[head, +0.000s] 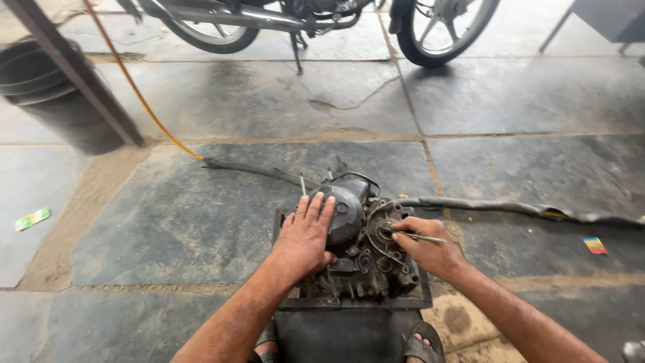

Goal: Repairing or inspecting a motorcycle engine on the floor of a service bay.

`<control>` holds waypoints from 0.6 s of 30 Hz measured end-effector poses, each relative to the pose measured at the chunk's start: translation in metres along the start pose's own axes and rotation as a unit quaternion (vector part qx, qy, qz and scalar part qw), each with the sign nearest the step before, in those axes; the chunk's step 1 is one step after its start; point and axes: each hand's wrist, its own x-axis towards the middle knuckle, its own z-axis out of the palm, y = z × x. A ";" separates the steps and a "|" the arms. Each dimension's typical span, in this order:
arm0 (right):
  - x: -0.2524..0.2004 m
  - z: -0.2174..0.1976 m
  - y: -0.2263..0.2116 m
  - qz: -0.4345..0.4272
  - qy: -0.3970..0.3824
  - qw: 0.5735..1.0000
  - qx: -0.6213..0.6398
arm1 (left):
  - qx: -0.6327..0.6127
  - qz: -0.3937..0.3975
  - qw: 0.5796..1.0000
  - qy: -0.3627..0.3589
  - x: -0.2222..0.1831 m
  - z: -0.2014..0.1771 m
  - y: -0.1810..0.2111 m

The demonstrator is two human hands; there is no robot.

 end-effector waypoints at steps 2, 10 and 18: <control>0.008 -0.004 -0.003 0.054 -0.023 0.998 0.006 | -0.009 -0.003 1.000 -0.005 0.002 0.000 0.000; 0.041 -0.016 0.023 0.188 -0.074 0.977 0.067 | -0.023 0.015 1.000 0.013 0.004 0.010 -0.006; 0.063 -0.025 0.012 0.220 0.008 0.963 0.158 | -0.027 0.019 0.998 0.045 0.004 0.007 -0.002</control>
